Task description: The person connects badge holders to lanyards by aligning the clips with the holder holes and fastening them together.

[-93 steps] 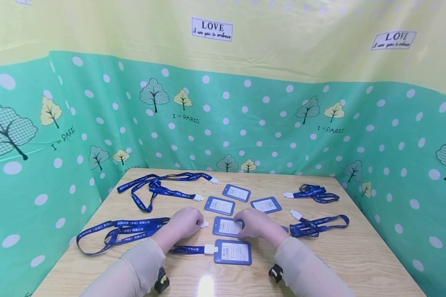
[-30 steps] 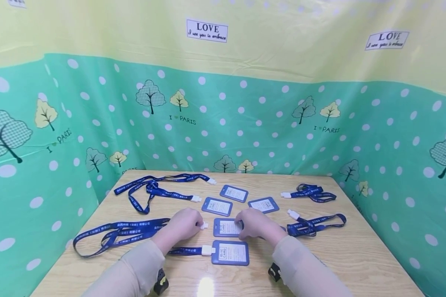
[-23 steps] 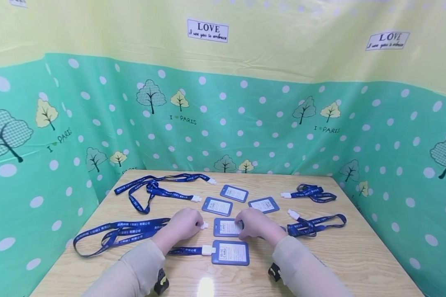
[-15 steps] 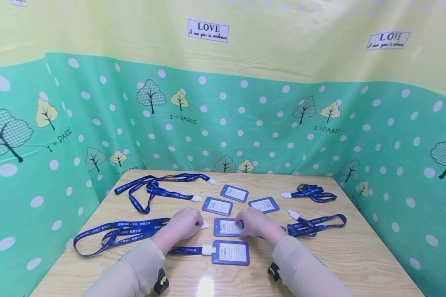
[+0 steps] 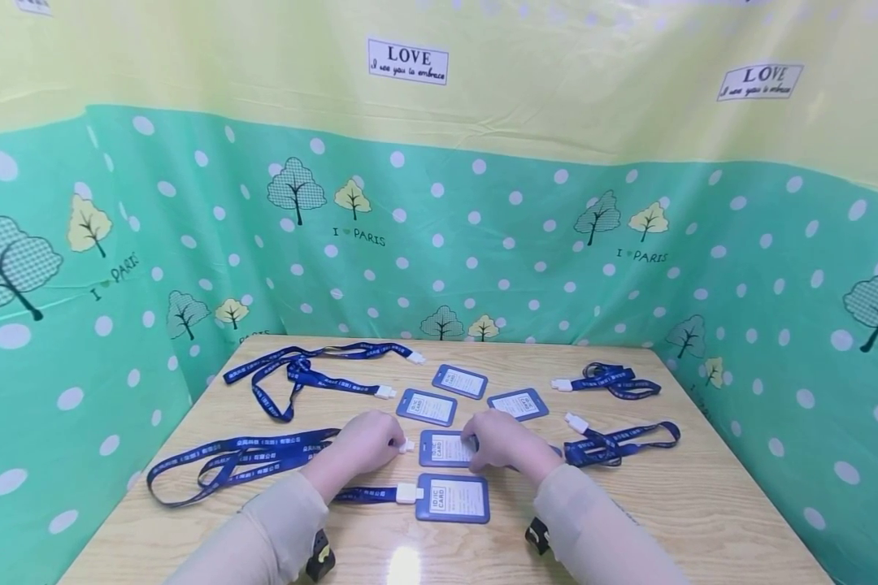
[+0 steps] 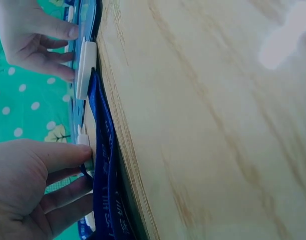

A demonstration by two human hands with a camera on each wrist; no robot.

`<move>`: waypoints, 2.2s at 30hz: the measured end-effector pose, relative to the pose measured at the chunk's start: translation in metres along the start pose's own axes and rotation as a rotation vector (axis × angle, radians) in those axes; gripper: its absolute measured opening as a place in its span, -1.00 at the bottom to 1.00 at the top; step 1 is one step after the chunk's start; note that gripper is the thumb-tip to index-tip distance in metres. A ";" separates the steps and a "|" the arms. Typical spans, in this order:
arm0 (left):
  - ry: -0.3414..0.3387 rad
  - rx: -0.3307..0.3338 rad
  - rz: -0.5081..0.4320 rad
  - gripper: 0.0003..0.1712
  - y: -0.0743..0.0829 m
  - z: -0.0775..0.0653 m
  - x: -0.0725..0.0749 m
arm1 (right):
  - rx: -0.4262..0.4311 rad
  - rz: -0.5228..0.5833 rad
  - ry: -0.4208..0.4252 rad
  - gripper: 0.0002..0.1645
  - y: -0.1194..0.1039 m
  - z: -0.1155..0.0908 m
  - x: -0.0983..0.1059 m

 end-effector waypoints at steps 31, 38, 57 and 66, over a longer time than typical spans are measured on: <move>0.004 -0.053 0.040 -0.91 0.005 0.005 -0.006 | 0.021 0.013 -0.009 -0.45 -0.003 0.000 0.000; 0.002 -0.050 0.055 -0.92 0.007 0.007 -0.006 | 0.017 0.015 -0.004 -0.45 -0.004 0.000 -0.001; 0.000 -0.141 0.098 -0.91 0.010 0.007 -0.006 | 0.039 0.043 -0.013 -0.49 -0.002 -0.002 -0.001; -0.003 -0.150 0.108 -0.90 0.010 0.008 -0.007 | 0.064 0.053 -0.001 -0.50 0.002 0.000 -0.004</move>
Point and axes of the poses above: each hand's wrist, its own z-axis towards the middle knuckle, its own x-axis out of the back of the hand, y = z × x, the point moved 1 cm from there along z, towards the middle knuckle, and after that the axes turned 8 degrees about -y, right-handed, at the moved point
